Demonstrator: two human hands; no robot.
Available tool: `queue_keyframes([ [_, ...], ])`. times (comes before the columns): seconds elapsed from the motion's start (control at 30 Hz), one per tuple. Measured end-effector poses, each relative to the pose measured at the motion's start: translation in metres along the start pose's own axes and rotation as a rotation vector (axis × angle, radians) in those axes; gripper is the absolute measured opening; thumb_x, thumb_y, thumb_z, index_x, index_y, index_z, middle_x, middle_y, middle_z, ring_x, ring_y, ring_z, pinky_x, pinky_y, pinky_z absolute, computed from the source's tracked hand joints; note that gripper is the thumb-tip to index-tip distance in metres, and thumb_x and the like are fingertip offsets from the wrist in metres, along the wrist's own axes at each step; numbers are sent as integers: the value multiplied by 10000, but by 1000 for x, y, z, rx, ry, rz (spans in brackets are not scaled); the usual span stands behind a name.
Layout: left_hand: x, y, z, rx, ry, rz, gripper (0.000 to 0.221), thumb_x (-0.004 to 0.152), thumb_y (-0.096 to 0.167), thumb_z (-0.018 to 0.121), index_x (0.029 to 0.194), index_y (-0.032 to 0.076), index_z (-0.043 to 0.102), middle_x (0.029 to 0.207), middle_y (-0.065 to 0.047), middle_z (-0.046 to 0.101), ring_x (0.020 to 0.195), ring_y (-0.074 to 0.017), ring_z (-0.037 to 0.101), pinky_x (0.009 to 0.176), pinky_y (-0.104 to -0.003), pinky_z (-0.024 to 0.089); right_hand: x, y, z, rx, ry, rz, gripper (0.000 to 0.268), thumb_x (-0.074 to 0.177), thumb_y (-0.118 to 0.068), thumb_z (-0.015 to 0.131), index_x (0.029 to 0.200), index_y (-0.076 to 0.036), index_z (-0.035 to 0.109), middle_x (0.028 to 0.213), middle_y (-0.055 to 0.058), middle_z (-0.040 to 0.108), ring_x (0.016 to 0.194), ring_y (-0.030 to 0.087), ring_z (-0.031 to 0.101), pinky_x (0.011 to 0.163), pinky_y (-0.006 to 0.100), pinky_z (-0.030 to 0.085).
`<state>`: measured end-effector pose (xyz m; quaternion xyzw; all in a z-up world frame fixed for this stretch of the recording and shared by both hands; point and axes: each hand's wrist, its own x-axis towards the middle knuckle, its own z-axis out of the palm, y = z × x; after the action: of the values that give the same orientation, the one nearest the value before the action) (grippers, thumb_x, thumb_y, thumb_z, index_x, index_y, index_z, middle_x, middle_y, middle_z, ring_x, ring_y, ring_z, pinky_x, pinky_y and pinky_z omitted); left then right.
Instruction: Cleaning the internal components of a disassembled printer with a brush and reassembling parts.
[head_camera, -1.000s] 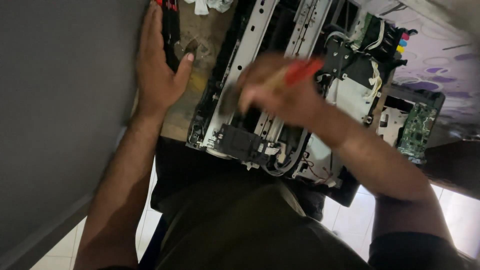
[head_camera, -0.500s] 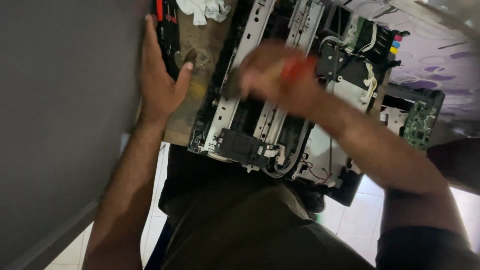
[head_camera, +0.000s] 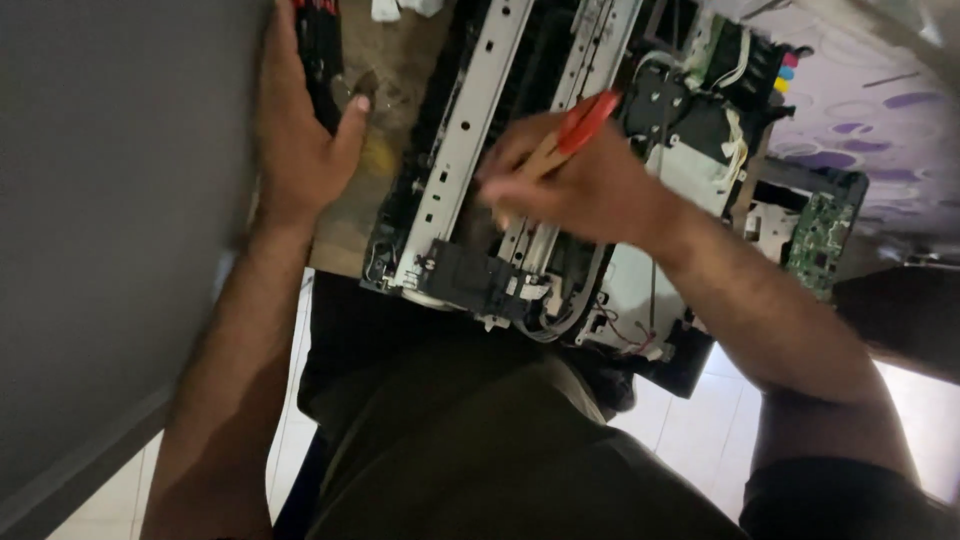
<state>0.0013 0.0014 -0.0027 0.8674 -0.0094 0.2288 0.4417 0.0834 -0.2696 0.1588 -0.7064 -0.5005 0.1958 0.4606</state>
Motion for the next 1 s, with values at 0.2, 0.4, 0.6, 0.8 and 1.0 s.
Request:
queue_keyframes([
  [0.2, 5, 9, -5, 2, -4, -38, 821, 1105, 41, 743, 1662, 79, 142, 1730, -192, 290, 1638, -393, 313, 1389, -513, 280, -4, 37, -39, -286, 138, -19, 170, 1057, 15, 776, 1134, 63, 631, 1036, 222, 709, 895, 297, 750, 759, 337, 636],
  [0.4, 2, 6, -3, -6, -9, -40, 789, 1126, 66, 701, 1670, 76, 130, 1746, -183, 257, 1658, -388, 282, 1410, -524, 262, -6, -7, 0, -14, 93, 50, 144, 1068, -62, 621, 947, 0, 665, 898, 151, 698, 715, 190, 709, 562, 228, 549],
  [0.6, 2, 3, -1, -17, -6, 2, 750, 1153, 61, 666, 1674, 72, 126, 1752, -174, 251, 1672, -372, 267, 1431, -511, 240, 3, -5, -17, -44, 17, -31, 139, 1065, -64, 634, 972, 30, 678, 911, 175, 731, 808, 226, 757, 695, 266, 619],
  [0.8, 3, -2, -1, 39, 17, 9, 808, 1097, 59, 718, 1663, 66, 141, 1729, -193, 292, 1636, -401, 323, 1391, -538, 302, 0, -19, -20, -200, 28, 142, 194, 1085, -165, 634, 1004, 0, 696, 922, 151, 715, 773, 205, 734, 631, 259, 589],
  [1.0, -4, -5, 0, 13, -10, 7, 780, 1158, 81, 683, 1685, 109, 109, 1758, -155, 236, 1671, -375, 268, 1427, -541, 269, 1, -9, -14, -127, -130, 139, 220, 1076, -218, 598, 980, -36, 672, 820, 84, 719, 666, 146, 733, 552, 222, 573],
])
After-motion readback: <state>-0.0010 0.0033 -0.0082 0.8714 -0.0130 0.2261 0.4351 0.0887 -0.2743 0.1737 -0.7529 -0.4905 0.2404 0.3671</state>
